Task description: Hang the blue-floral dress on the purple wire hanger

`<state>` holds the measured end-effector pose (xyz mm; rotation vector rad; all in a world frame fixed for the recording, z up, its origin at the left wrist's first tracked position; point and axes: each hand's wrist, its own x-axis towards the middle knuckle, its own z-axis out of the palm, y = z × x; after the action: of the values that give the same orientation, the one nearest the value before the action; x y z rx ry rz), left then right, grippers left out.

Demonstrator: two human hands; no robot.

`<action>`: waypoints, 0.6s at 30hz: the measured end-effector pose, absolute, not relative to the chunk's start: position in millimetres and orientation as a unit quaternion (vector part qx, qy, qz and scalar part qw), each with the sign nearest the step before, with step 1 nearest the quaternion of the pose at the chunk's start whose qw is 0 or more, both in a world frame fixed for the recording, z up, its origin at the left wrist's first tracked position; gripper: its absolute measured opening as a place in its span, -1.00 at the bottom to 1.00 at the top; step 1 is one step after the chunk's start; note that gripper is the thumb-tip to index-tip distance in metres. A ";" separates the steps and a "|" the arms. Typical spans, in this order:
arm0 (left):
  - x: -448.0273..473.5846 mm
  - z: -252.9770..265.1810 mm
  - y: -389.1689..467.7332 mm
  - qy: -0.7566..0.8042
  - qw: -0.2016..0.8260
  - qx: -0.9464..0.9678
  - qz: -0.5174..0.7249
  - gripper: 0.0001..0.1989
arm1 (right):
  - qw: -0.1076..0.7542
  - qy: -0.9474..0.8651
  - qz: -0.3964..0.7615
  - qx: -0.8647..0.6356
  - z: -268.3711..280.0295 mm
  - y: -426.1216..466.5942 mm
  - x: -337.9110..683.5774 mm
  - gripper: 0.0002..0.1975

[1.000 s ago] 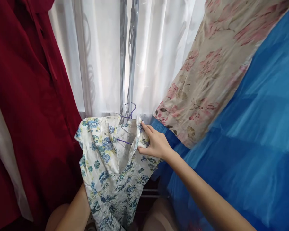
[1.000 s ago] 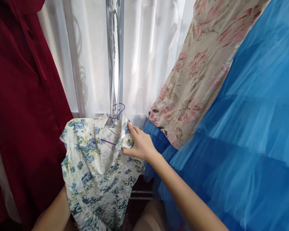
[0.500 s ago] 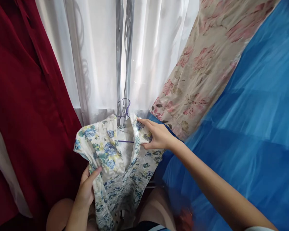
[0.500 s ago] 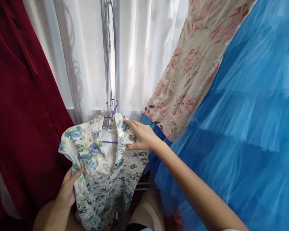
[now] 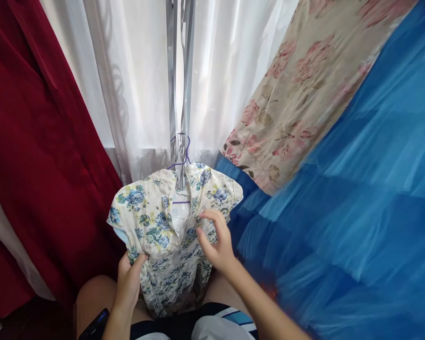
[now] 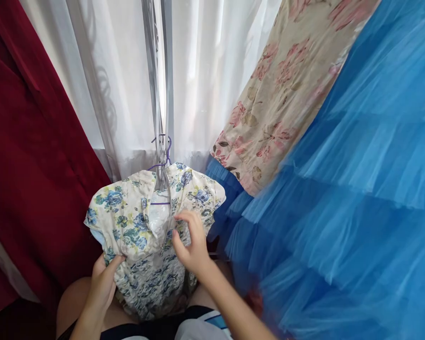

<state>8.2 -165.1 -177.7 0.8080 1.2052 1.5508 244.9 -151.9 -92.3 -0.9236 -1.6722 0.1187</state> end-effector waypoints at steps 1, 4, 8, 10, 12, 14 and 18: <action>9.1 -179.8 -164.9 0.499 0.482 0.340 0.635 -0.52 | 0.594 -0.677 0.091 -0.425 -111.2 -154.3 237.1 -0.79; 13.3 -181.8 -166.7 0.517 0.465 0.365 0.619 -0.53 | 0.546 -0.622 0.266 -0.494 -159.4 -152.4 224.2 -0.83; 21.0 -176.8 -176.0 0.542 0.444 0.385 0.600 -0.56 | 0.443 -0.647 0.385 -0.487 -185.4 -142.6 221.5 -0.81; 25.1 -174.4 -181.5 0.543 0.442 0.382 0.603 -0.57 | 0.439 -0.652 0.390 -0.478 -185.0 -139.0 222.0 -0.87; 28.9 -172.7 -185.7 0.540 0.443 0.378 0.608 -0.57 | 0.439 -0.653 0.393 -0.475 -181.8 -137.2 222.2 -0.85; 32.2 -171.3 -188.0 0.531 0.445 0.379 0.614 -0.56 | 0.449 -0.642 0.395 -0.479 -179.7 -137.3 220.7 -0.91; 36.3 -169.2 -189.6 0.515 0.478 0.349 0.621 -0.52 | 0.471 -0.612 0.434 -0.463 -185.5 -140.9 210.8 -0.95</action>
<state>36.3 -189.6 -169.2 0.8516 1.2581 1.5156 210.8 -140.9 -185.5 -1.1335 -1.4998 1.0639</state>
